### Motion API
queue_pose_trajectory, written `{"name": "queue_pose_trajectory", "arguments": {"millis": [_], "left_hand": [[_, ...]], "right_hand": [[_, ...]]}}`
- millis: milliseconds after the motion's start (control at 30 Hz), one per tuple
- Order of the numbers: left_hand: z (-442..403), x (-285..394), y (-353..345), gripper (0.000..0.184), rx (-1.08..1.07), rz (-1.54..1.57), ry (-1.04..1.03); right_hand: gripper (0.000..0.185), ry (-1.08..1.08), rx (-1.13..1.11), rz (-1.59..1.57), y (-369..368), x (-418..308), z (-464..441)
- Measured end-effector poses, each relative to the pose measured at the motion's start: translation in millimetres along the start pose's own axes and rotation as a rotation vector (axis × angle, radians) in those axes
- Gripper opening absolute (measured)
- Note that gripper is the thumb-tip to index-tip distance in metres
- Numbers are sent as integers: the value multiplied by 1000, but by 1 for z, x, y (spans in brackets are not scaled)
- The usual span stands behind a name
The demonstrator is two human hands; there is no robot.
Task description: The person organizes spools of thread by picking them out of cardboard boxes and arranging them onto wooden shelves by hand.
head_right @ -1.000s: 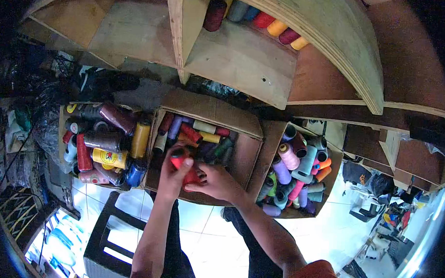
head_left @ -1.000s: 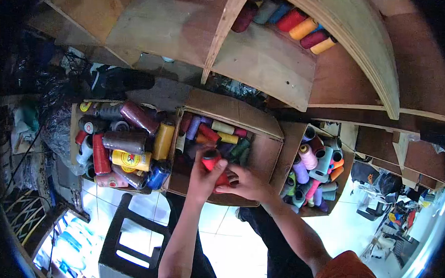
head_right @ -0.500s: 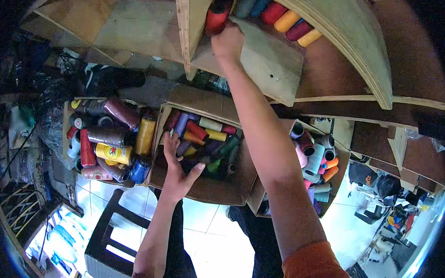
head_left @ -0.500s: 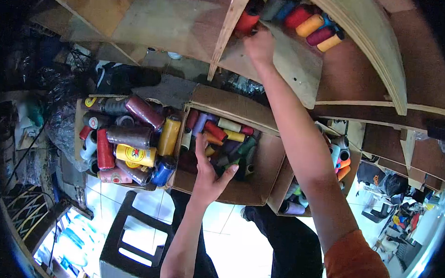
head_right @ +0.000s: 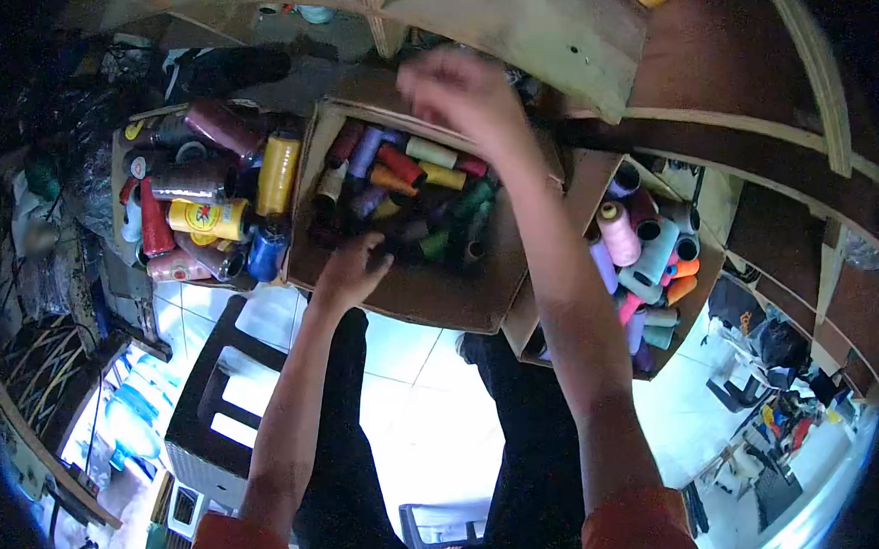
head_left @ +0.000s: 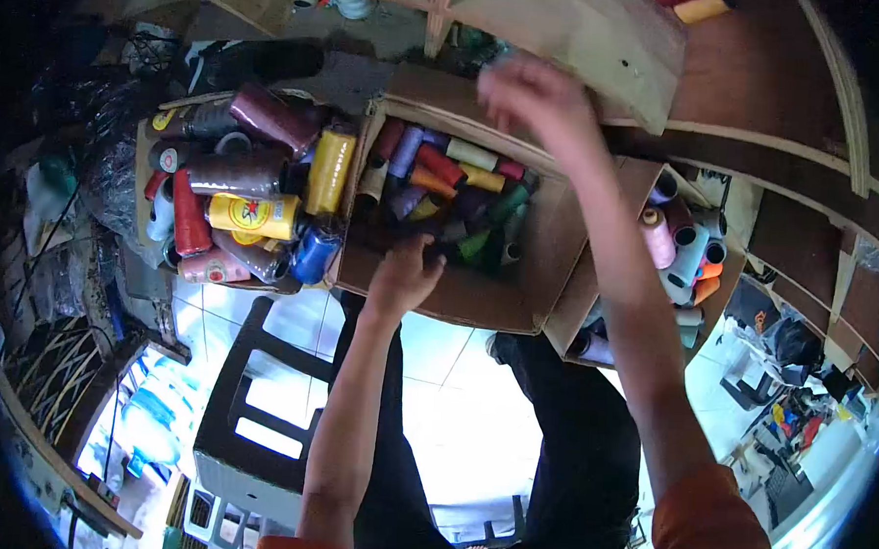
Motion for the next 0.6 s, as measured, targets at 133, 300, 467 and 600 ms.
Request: {"name": "queue_pose_trajectory", "arguments": {"millis": [133, 300, 467, 600], "left_hand": [[-45, 2, 6, 40, -75, -505, 45], [-111, -26, 0, 62, 96, -1130, -59], [-130, -78, -18, 78, -43, -1150, 107], [-144, -92, -28, 85, -23, -1259, 183]], "right_hand": [[36, -268, -156, 213, -36, 171, 41], [46, 92, 388, 735, -61, 224, 24], [58, 125, 486, 1044, -108, 245, -33], [51, 110, 641, 1114, -117, 247, -44]]}}
Point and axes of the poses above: each hand's wrist, its own z-axis away from the middle knuckle, its own y-axis out of the back of the hand, x = y × z, the point moved 7 cm from there along -z, towards the middle knuckle, and after that the axes turned 11 degrees about -y, right-handed, at the moved point
